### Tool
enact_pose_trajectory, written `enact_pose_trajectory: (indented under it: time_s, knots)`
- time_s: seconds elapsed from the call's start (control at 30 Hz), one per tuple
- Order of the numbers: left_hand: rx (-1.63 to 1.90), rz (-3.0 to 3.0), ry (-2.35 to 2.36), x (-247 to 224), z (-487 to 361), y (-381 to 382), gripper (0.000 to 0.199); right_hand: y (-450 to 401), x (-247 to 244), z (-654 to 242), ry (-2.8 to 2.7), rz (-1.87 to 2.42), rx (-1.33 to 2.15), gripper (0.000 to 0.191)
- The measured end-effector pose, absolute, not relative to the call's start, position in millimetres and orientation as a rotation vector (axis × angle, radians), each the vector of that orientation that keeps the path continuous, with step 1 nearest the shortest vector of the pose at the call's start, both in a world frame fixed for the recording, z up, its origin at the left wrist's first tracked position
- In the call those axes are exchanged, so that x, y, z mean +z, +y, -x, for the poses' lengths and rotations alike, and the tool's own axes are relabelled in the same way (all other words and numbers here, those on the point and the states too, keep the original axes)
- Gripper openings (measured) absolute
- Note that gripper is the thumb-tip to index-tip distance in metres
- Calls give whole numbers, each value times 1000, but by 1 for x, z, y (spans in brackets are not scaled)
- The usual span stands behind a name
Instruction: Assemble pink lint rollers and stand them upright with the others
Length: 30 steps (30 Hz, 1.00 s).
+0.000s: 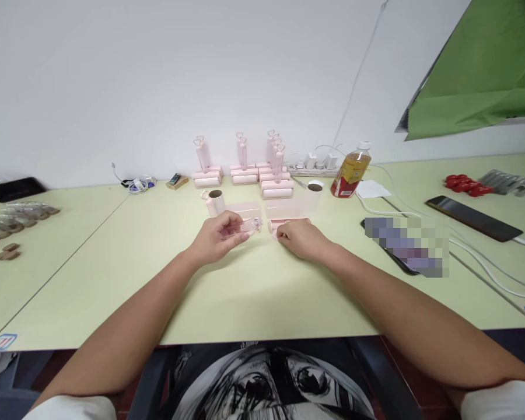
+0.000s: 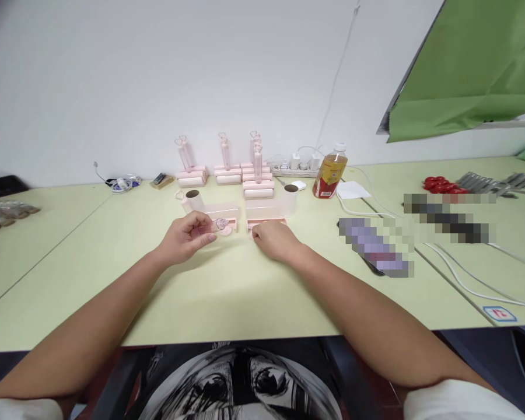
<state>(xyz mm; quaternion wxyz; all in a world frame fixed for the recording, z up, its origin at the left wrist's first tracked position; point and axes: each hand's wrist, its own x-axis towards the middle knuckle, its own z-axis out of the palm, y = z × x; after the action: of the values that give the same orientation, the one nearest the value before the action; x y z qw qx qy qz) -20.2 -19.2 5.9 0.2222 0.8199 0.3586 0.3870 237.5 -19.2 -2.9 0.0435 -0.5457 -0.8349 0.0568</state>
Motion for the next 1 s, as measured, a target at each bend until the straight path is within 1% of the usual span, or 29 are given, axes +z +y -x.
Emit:
enact_pose_trajectory:
  time_s: [0.17, 0.3, 0.43, 0.53, 0.7, 0.87, 1.0]
  knots:
    - [1072, -2261, 976, 6, 20, -19, 28, -19, -4, -237, -2538, 1684, 75, 30]
    - [1072, -2274, 967, 6, 20, -19, 27, -16, -3, -237, -2503, 1743, 115, 29]
    - [1087, -2279, 959, 7, 20, -19, 27, -15, 10, -248, -2376, 1748, 184, 24]
    - [1087, -2273, 958, 7, 20, -19, 27, -17, 27, -263, -2220, 1906, 194, 17]
    - [1072, -2263, 966, 7, 20, -19, 28, -19, 31, -268, -2323, 2101, 390, 10]
    - [1082, -2281, 975, 6, 20, -19, 28, -16, 16, -258, -2390, 2148, 296, 13]
    - [1070, -2268, 968, 6, 20, -19, 29, -15, 13, -258, -2401, 2135, 211, 14]
